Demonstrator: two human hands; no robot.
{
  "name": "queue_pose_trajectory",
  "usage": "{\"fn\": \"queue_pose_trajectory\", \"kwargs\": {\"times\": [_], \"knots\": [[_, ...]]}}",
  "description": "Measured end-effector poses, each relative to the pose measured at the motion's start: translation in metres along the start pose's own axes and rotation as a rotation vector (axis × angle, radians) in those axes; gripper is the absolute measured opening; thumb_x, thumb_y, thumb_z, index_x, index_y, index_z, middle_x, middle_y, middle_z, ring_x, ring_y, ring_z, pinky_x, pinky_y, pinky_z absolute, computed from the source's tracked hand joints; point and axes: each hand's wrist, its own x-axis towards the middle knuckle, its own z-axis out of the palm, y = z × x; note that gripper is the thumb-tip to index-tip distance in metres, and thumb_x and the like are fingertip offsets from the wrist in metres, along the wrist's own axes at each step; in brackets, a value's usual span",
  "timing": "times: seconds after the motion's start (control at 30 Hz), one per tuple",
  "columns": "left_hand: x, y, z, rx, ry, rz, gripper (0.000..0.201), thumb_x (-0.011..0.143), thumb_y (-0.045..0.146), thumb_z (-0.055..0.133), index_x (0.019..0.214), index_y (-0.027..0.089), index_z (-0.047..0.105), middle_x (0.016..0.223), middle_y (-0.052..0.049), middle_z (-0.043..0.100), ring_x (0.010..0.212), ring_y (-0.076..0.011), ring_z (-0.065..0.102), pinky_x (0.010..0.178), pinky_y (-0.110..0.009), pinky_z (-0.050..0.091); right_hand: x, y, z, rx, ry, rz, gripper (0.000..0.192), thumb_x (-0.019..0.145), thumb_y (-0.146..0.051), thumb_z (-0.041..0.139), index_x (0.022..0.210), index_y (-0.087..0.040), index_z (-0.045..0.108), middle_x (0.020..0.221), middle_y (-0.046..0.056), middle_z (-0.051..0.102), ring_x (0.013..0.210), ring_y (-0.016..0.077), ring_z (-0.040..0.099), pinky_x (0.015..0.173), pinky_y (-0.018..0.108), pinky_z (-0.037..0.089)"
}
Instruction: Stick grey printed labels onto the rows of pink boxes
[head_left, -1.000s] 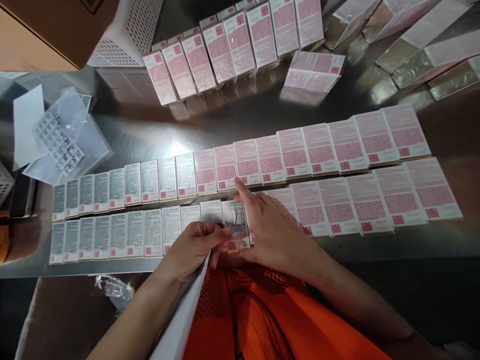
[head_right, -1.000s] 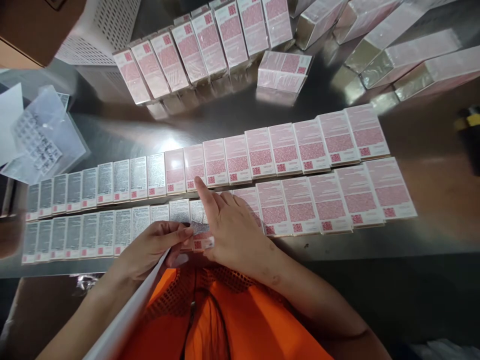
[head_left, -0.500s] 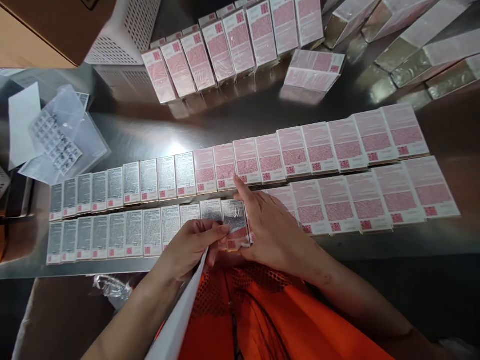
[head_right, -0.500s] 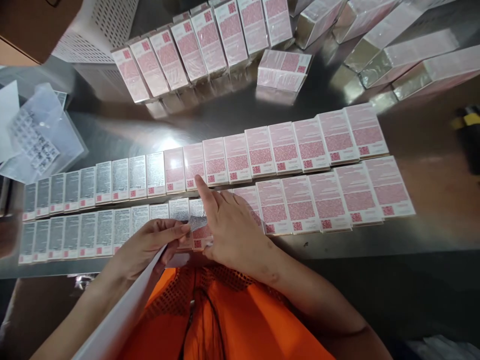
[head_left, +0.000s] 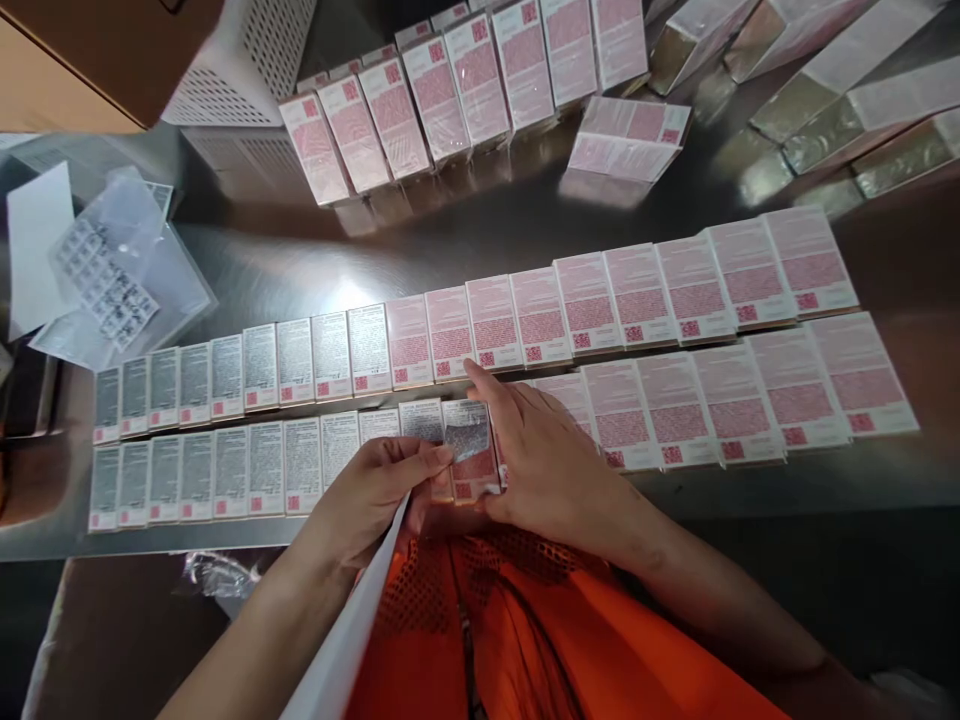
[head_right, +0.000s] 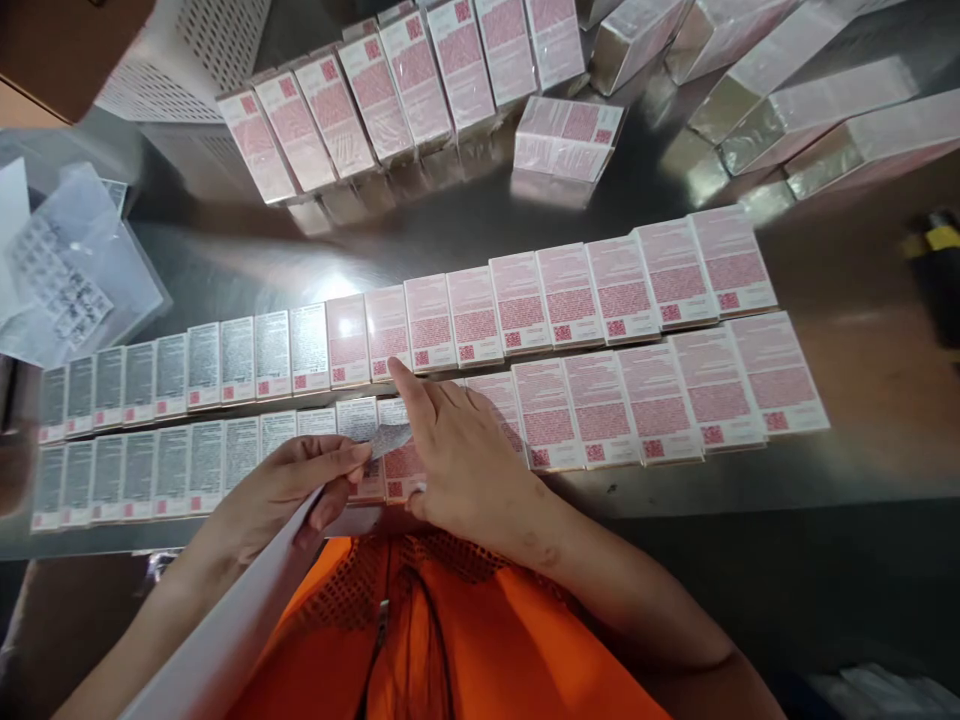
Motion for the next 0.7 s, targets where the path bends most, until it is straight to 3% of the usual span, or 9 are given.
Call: {"fn": "queue_pose_trajectory", "kwargs": {"times": [0.3,0.47,0.53,0.63,0.7], "knots": [[-0.001,-0.005,-0.002,0.021,-0.007,0.007,0.044,0.064,0.053,0.077,0.056,0.015,0.057,0.030,0.003,0.048,0.024,-0.0052,0.033,0.030,-0.018,0.019,0.000,-0.001,-0.002,-0.014,-0.006,0.008,0.097,0.068,-0.022,0.070,0.150,-0.016,0.019,0.134,0.013,0.053,0.120,0.0298,0.049,0.102,0.045,0.039],[0.002,-0.016,-0.007,0.116,-0.044,0.035,0.044,0.073,0.054,0.070,0.056,0.015,0.058,0.033,0.000,0.052,0.031,-0.0056,0.037,0.038,-0.018,0.027,-0.002,0.005,-0.012,0.029,-0.069,-0.058,0.090,0.074,-0.038,0.076,0.147,-0.020,0.028,0.143,0.011,0.048,0.126,0.0280,0.048,0.105,0.043,0.042],[0.003,-0.018,-0.007,0.154,-0.061,0.031,0.043,0.074,0.054,0.069,0.055,0.016,0.059,0.034,0.000,0.053,0.031,-0.0060,0.038,0.038,-0.019,0.027,-0.004,0.008,-0.015,0.021,-0.094,-0.121,0.072,0.079,-0.041,0.074,0.140,-0.022,0.040,0.148,0.010,0.043,0.133,0.0261,0.043,0.107,0.041,0.041],[0.005,-0.021,-0.008,0.193,-0.082,0.028,0.041,0.075,0.054,0.066,0.058,0.017,0.062,0.036,0.001,0.054,0.029,-0.0073,0.040,0.037,-0.021,0.024,-0.006,0.013,-0.016,-0.049,-0.032,-0.218,0.023,0.091,-0.024,0.060,0.114,-0.023,0.062,0.145,0.008,0.047,0.129,0.0244,0.047,0.104,0.041,0.044],[0.006,-0.023,-0.009,0.241,-0.085,0.055,0.041,0.078,0.053,0.064,0.058,0.017,0.062,0.038,0.001,0.055,0.031,-0.0078,0.043,0.038,-0.021,0.024,-0.009,0.016,-0.013,-0.080,0.016,-0.273,0.016,0.092,-0.014,0.053,0.099,-0.021,0.066,0.135,0.007,0.056,0.119,0.0239,0.054,0.098,0.041,0.048]]}}
